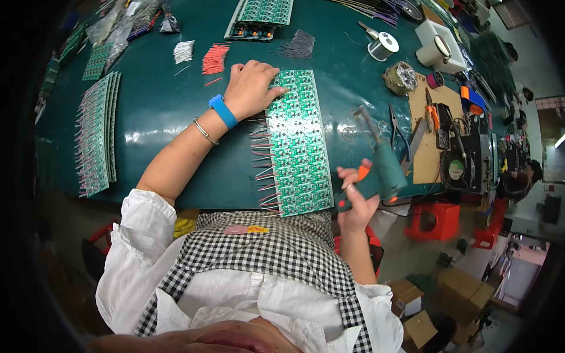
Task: The person solders electronic components onto PCB strips using a specialized soldering iron and solder wire.
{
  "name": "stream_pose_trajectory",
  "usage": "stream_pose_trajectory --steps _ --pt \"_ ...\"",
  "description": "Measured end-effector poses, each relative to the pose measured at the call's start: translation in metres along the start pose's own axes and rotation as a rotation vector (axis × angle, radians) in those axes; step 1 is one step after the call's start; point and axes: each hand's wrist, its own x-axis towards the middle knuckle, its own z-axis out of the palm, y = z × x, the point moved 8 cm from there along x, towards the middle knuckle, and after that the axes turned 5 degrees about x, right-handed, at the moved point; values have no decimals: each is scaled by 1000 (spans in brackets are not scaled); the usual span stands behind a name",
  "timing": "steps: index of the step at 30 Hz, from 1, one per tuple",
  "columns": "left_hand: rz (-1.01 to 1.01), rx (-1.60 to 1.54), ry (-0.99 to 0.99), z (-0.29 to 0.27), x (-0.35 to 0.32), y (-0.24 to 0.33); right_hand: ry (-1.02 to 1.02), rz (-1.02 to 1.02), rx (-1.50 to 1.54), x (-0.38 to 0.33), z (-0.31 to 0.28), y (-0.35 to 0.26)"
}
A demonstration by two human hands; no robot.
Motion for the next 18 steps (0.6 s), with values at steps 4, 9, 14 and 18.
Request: stream_pose_trajectory --steps 4,9,14,18 --pt "32 -38 126 -4 8 -8 65 -203 -103 57 -10 -31" --pt "22 -92 131 -3 3 -18 74 -112 189 101 -56 -21" --pt "-54 -47 33 1 1 -31 -40 -119 351 122 -51 -22" --pt "-90 0 4 -2 16 -38 123 -77 250 173 -68 -25"
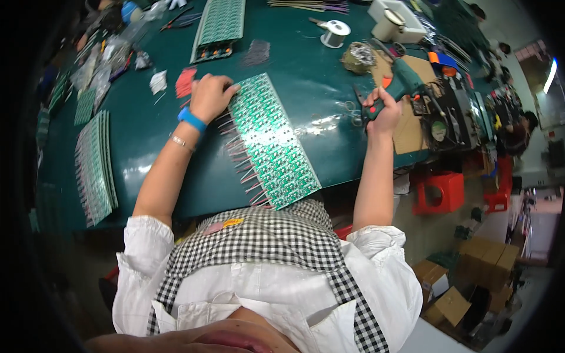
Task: The person solders electronic components onto PCB strips using a specialized soldering iron and solder wire.
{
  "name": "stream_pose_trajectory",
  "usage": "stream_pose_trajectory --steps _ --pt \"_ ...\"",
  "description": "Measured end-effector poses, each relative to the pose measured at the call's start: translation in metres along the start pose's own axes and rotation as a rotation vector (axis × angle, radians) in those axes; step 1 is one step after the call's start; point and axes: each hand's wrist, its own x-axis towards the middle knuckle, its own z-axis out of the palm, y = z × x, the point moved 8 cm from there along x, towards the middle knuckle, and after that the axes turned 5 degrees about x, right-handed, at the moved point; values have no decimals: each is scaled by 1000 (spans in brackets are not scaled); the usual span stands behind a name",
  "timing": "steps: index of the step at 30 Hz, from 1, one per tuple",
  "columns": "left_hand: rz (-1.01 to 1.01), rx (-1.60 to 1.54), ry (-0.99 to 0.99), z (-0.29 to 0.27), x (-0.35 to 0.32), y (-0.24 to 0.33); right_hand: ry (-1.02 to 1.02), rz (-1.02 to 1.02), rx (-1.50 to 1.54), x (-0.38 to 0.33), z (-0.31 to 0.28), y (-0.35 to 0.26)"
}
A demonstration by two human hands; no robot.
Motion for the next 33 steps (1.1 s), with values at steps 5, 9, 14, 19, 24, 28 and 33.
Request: stream_pose_trajectory --steps 5,9,14,19,24,28,33 --pt "50 75 58 -9 37 22 -10 -176 -88 -7 16 8" --pt "28 7 -27 10 76 43 -124 -301 -327 -16 49 5" --pt "11 187 66 35 93 38 -203 -324 -450 -12 35 28" --pt "86 174 85 48 91 39 -214 -307 -445 -21 16 33" --pt "154 16 233 31 95 28 -201 -306 -399 -17 16 31" --pt "84 -56 115 37 105 18 -221 -295 -397 -13 16 30" --pt "210 -7 128 31 111 26 -217 -315 -357 -15 22 25"
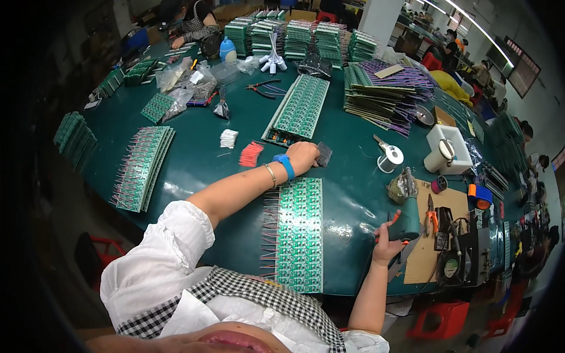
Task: The person solders electronic components onto PCB strips using a specialized soldering iron and solder wire.
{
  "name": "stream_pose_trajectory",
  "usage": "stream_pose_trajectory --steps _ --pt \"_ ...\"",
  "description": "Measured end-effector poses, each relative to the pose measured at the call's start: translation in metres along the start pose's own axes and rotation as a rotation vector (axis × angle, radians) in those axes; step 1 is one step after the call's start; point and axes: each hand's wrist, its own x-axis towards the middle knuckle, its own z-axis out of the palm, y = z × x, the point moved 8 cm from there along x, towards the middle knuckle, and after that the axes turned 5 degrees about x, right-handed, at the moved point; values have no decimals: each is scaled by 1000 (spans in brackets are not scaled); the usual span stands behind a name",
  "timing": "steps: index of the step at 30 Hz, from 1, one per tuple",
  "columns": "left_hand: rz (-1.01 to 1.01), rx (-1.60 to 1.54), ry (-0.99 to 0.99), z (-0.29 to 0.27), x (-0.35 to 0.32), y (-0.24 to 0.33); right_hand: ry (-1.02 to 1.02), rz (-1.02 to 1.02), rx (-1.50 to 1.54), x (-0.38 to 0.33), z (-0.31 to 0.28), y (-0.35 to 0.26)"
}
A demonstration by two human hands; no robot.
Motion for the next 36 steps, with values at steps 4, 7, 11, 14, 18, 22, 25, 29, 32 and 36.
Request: stream_pose_trajectory --steps 4,7,11,14,18,22,25,29,32,36 --pt "35 65 -69 6 -2 6 -15 34 -41 -4 5 -5" --pt "68 93 -22 1 -7 15 -21 15 -40 -4 1 -1" --pt "26 13 66 -9 -5 10 10 59 -24 -3 3 5" --pt "9 -7 -16 -4 1 5 -46 7 -90 1 10 0" --pt "-97 -163 -47 -16 0 3 -13 45 -75 1 12 -5" --pt "-107 -264 43 -14 -1 -1 -47 31 -85 2 13 -10" --pt "-123 -291 72 -14 -2 -1 -21 52 -97 0 9 -9" --pt "-180 -452 174 -29 -11 -11 3 63 -62 0 10 -11" --pt "-331 -725 107 -55 -32 -16 10 106 -22 -4 9 -11" --pt "-423 -934 191 -96 -98 -25 -54 102 -24 -5 15 -16"
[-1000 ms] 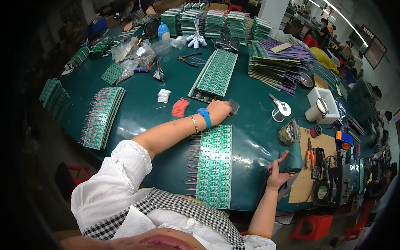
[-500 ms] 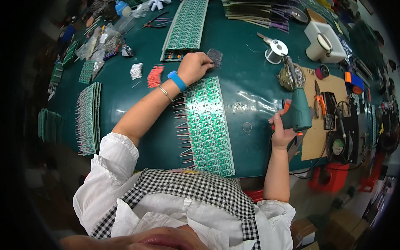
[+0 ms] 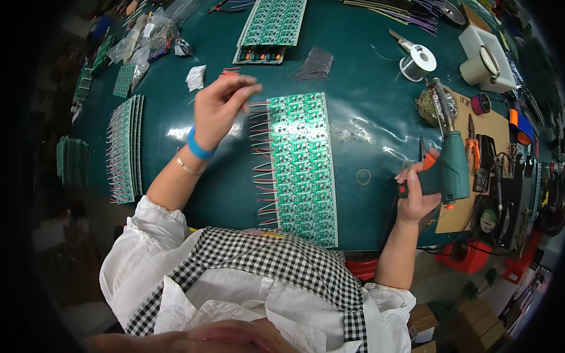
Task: The person solders electronic components onto PCB strips using a specialized soldering iron and solder wire.
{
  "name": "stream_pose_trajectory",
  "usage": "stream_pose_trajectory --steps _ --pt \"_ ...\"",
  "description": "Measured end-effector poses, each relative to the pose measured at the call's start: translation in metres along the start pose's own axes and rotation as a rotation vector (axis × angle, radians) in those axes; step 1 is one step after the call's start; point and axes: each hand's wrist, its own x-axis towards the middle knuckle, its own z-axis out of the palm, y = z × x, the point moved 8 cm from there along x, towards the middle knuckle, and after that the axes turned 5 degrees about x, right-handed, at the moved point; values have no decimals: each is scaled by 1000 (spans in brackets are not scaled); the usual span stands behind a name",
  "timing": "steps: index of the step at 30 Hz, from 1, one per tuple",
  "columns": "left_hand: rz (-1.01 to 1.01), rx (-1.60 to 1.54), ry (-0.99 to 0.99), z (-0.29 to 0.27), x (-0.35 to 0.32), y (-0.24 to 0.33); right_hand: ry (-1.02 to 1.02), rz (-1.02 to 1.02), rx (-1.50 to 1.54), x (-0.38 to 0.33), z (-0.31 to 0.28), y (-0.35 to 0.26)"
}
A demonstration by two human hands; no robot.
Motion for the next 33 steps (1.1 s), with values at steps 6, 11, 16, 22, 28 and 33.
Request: stream_pose_trajectory --steps 6,11,16,22,28,33 --pt "-177 -30 -11 -34 -64 -58 -4 36 -20 -2 9 -6" --pt "-196 177 -132 -32 -68 -76 8 100 -85 7 10 -39" --pt "-2 249 -107 -36 -67 -69 -26 189 -413 33 -16 -101" --pt "-155 -11 3 -38 -67 -72 -114 112 -342 58 12 -142" --pt "-80 303 -118 -35 -72 -65 -234 206 -1 33 71 -64" --pt "-330 -46 -211 -19 -70 -50 -357 293 107 9 110 -27"
